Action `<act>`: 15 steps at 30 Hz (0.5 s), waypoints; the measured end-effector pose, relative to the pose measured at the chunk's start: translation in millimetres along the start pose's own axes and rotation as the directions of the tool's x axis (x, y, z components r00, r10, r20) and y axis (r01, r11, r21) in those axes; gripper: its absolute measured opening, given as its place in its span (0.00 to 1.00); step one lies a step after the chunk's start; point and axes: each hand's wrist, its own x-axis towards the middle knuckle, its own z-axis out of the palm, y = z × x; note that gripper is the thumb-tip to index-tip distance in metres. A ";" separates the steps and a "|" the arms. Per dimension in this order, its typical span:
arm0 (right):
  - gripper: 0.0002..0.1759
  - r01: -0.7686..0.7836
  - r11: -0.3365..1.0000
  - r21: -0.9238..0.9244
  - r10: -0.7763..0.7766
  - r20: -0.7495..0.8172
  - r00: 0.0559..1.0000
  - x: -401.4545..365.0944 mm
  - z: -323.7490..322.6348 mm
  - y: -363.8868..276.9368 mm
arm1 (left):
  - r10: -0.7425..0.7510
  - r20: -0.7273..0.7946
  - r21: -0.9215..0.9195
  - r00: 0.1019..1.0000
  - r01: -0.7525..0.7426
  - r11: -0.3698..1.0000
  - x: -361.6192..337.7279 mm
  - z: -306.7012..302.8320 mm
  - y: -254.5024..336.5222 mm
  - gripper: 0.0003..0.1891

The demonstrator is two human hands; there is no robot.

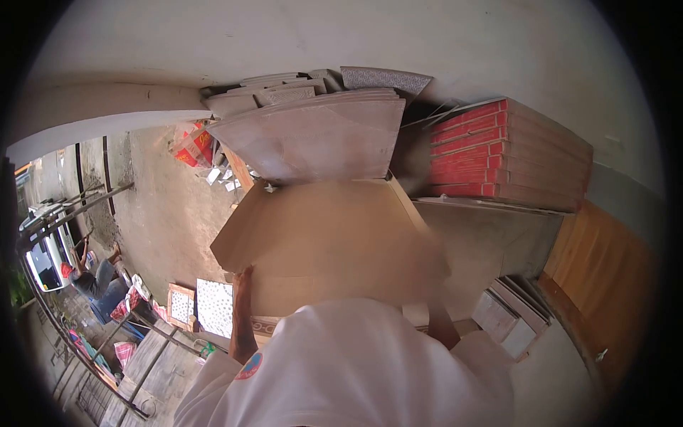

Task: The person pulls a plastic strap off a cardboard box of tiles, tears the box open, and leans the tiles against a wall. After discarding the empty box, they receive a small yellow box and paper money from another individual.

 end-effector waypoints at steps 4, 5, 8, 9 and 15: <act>0.47 -0.355 0.923 0.146 0.357 0.015 0.934 -7.0 35.5 -6.0 | -0.044 0.022 0.121 0.999 0.041 0.992 7.1 -2.3 10.2 0.18; 0.49 -0.463 0.880 0.105 0.464 0.018 0.886 -16.3 -10.3 -53.8 | -0.036 -0.011 0.198 0.999 0.037 0.980 13.7 -5.0 -1.0 0.17; 0.53 -0.559 0.799 0.222 0.582 -0.056 0.811 -32.8 39.5 -33.9 | 0.038 -0.007 0.115 0.999 -0.037 0.993 -8.4 3.7 31.3 0.17; 0.53 -0.552 0.768 0.326 0.586 -0.008 0.810 -20.1 43.0 -21.5 | 0.055 -0.012 -0.078 0.998 -0.056 0.995 15.5 7.0 0.7 0.18; 0.57 -0.542 0.546 0.639 0.328 0.433 0.840 -8.3 55.0 36.6 | 0.060 0.176 0.364 0.983 -0.122 0.923 13.7 61.1 78.5 0.22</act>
